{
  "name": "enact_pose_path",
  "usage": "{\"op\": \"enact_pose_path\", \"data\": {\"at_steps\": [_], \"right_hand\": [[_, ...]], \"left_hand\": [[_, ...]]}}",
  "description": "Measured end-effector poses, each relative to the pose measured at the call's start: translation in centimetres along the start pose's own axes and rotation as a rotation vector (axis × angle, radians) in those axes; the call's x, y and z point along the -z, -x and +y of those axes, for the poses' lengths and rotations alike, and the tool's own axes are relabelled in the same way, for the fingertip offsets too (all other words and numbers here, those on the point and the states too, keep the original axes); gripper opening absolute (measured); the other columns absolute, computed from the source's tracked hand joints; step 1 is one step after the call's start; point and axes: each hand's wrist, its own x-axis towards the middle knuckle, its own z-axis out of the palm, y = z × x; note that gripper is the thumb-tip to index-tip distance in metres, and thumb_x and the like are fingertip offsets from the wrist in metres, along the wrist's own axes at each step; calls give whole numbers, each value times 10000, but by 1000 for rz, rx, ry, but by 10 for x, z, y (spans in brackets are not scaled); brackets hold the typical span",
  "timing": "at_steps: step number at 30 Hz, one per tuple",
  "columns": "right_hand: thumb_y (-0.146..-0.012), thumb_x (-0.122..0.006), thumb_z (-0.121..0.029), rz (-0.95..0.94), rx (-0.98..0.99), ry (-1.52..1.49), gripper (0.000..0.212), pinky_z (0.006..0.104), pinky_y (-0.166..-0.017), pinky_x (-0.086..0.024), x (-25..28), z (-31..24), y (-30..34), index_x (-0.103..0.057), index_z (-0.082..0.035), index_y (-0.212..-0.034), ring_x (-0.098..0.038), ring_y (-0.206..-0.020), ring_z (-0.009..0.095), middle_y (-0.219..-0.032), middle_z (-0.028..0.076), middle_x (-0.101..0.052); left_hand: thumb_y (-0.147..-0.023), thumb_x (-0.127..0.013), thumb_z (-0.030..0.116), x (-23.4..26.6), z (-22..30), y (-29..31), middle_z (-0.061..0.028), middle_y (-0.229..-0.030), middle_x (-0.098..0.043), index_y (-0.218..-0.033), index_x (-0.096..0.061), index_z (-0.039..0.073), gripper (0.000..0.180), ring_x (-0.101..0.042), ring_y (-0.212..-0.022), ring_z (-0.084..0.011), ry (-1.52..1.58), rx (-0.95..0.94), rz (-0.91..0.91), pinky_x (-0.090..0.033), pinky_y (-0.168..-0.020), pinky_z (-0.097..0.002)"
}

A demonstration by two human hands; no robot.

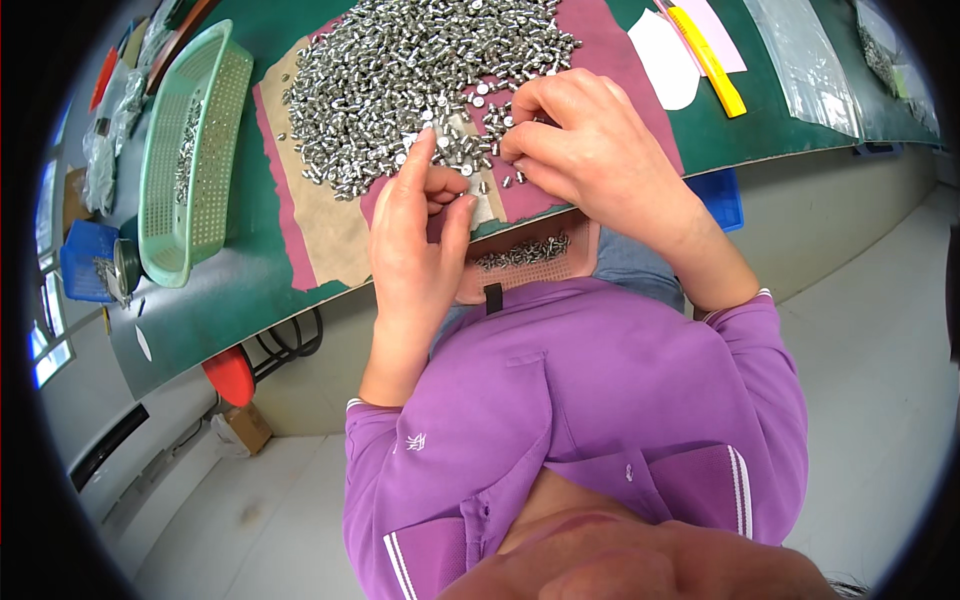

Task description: The person picks up small metal hardware components from a large pile and places them into a sorting tray by hand.

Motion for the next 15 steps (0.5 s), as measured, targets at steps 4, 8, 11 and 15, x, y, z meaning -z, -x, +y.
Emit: {"op": "enact_pose_path", "data": {"at_steps": [4, 8, 11, 15], "right_hand": [[-730, -722, -135, -10, -33, 4, 128, 396, -780, -439, 2, 0, 2, -635, -97, -815, -562, -963, 249, -990, 39, -569], [-717, -700, -135, -18, 25, -12, 135, 394, -797, -440, 1, 1, -1, -633, -101, -829, -565, -968, 245, -983, 36, -573], [-711, -689, -137, -35, 42, -5, 143, 394, -800, -441, 0, 2, -2, -628, -103, -836, -566, -970, 244, -990, 33, -578], [-715, -690, -135, -27, 44, 3, 136, 384, -791, -444, 3, 6, 1, -619, -102, -828, -569, -959, 237, -998, 30, -583]], "left_hand": [[-734, -726, -87, -1, 8, -8, -35, -890, -656, -1402, -506, 36, 714, -576, -806, -190, -117, -141, -14, -476, -720, -331], [-718, -742, -65, -2, 6, -10, -14, -887, -668, -1399, -512, 40, 726, -573, -806, -191, -221, -220, -24, -454, -728, -338], [-719, -747, -51, -4, 6, -11, -10, -893, -676, -1401, -506, 34, 728, -575, -823, -199, -214, -217, -14, -450, -766, -344], [-719, -750, -41, -9, 5, -14, -8, -905, -679, -1405, -500, 39, 734, -577, -845, -204, -185, -271, -18, -450, -786, -356]]}}
